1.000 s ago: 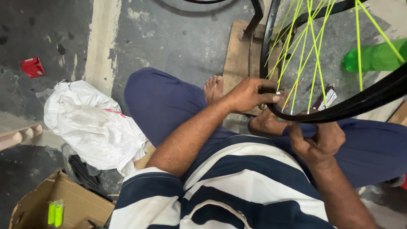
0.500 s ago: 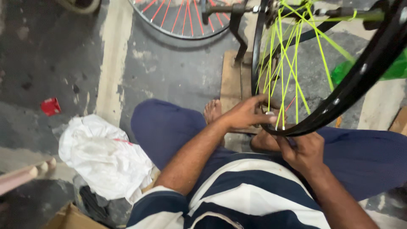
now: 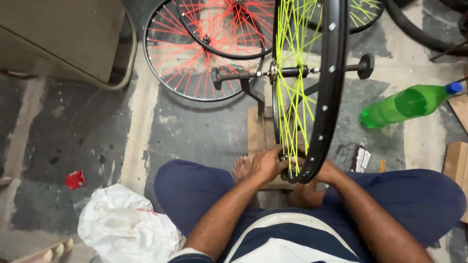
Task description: The person sits on the floor and uses a spoke wrench to tighten the nipples on a bicycle wheel with neon green spokes. The wheel is mounted on a stand, and the person rotates it to access different spokes while making adjustments.
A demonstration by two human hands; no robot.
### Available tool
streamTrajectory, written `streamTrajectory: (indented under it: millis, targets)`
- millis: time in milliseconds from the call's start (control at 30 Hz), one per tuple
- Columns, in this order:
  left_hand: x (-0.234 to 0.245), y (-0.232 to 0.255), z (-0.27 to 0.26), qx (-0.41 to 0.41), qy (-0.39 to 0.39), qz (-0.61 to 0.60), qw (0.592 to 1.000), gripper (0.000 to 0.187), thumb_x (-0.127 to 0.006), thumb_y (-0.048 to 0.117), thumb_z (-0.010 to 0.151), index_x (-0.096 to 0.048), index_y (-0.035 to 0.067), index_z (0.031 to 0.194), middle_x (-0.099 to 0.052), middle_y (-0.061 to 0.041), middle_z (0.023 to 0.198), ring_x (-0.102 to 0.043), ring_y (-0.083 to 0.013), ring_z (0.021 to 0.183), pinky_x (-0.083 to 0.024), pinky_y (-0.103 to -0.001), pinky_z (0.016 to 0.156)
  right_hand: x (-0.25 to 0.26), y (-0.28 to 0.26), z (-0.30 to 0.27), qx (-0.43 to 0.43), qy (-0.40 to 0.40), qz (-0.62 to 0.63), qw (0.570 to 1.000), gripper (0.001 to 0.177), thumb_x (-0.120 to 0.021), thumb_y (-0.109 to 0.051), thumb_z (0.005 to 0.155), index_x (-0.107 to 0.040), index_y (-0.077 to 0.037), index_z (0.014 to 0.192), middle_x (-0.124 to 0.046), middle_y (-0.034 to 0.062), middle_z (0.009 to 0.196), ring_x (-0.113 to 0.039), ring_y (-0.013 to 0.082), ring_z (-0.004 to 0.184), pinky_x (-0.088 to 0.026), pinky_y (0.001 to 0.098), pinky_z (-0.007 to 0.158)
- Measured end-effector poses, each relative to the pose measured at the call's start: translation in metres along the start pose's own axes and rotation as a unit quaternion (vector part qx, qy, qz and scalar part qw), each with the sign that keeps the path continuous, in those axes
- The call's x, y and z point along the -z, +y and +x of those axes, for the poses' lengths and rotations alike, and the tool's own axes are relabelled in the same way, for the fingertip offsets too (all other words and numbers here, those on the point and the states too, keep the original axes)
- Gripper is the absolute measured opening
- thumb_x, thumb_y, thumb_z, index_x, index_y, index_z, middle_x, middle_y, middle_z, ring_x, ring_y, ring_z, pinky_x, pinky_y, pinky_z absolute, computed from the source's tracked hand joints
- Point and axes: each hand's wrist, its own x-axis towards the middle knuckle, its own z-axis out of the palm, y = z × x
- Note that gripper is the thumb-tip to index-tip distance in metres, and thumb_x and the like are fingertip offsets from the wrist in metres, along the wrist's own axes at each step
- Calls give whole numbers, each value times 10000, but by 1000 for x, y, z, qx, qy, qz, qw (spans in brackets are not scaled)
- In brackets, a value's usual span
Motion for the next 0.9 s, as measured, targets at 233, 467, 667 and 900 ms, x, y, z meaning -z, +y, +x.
streamTrajectory:
  millis: [233,467,667,900]
  targets:
    - [59,34,-29,-60,129,-135,981,290,-716,276,949,-735,114,1188,-782,-107,1030,-769,-257,888,-588,-372,791,-11,22,26,0,-25,22,999,644,-785,-362,841,-599,-77,1388,-735,101,1167,-686,185,1031,-576,350,855]
    - [107,129,-79,-273,191,-154,930,324,-769,296,960,-698,26,1123,-716,-125,983,-716,-252,808,-564,-340,738,-30,69,25,35,32,37,998,569,-789,-305,881,-606,-50,1356,-718,99,1162,-685,185,1042,-579,346,875]
    - [79,113,-83,-291,194,-125,929,262,-779,229,1005,-680,21,1131,-673,-102,934,-669,-258,809,-532,-361,763,-14,31,34,56,192,157,967,540,-780,-261,937,-576,-23,1377,-691,100,1200,-673,186,1085,-574,341,913]
    - [23,28,-70,-280,117,44,952,378,-731,146,866,-657,15,1212,-691,-131,1095,-671,-295,1019,-532,-424,906,14,9,25,73,249,204,944,509,-769,-209,1003,-540,8,1403,-660,102,1244,-659,187,1136,-568,334,956]
